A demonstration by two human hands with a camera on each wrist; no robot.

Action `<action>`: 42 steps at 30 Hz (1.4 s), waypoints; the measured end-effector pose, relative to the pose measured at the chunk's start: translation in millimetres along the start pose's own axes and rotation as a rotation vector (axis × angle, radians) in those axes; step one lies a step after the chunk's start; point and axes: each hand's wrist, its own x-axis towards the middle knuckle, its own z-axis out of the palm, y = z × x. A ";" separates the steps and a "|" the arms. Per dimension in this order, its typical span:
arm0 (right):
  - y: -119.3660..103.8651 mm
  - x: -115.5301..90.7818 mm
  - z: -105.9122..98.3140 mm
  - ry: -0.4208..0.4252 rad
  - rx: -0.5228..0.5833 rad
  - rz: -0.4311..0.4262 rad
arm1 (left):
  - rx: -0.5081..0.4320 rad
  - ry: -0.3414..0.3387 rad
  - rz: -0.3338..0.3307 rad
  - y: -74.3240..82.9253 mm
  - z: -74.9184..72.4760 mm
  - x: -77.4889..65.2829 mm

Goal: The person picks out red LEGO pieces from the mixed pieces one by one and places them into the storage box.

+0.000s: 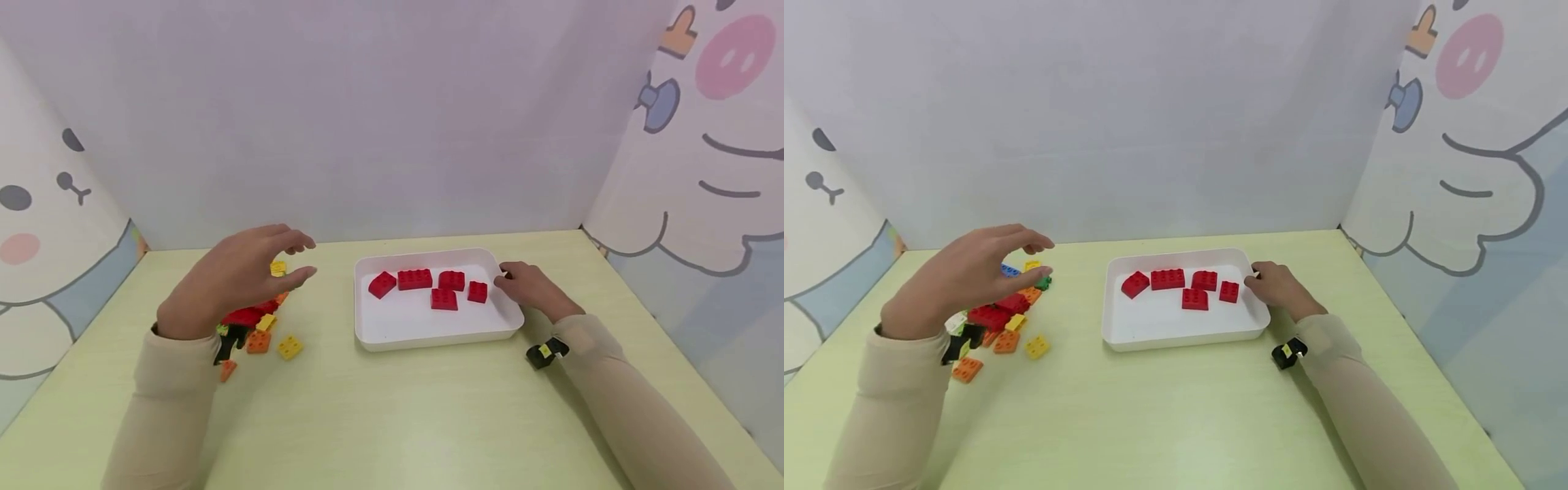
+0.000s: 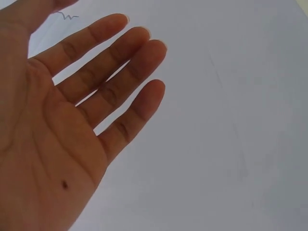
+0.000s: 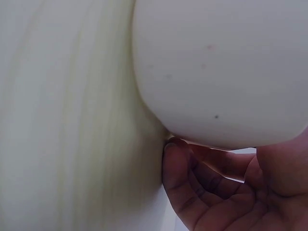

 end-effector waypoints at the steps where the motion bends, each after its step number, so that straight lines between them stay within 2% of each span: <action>1: -0.5 0.2 0.2 0.001 0.000 0.000 | 0.005 -0.001 -0.012 -5.7 -0.2 -0.8; 6: -2.8 1.2 0.6 -0.001 0.006 0.000 | -0.007 0.031 -0.050 -34.7 1.3 -4.4; 12: -0.3 3.3 2.9 -0.008 0.003 -0.001 | -0.054 -0.010 -0.080 -50.7 10.5 -0.7; 17: 2.7 3.0 5.0 -0.021 0.001 0.001 | -0.036 -0.090 -0.102 -59.2 23.4 1.3; 24: 1.6 3.1 3.2 -0.012 -0.004 -0.013 | -0.034 -0.229 -0.149 -83.4 34.2 -13.0; 29: 1.7 4.0 2.2 -0.009 -0.007 -0.019 | -0.056 -0.279 -0.141 -99.3 43.5 -16.0; 32: 2.8 4.1 2.7 -0.007 -0.010 -0.020 | -0.081 -0.335 -0.147 -107.5 52.7 -14.6; 36: 3.4 5.3 3.4 -0.013 -0.010 -0.019 | -0.080 -0.422 -0.190 -112.6 62.7 -13.2; 42: 2.7 6.1 3.5 -0.011 -0.013 -0.017 | -0.045 -0.456 -0.208 -113.7 72.8 -12.5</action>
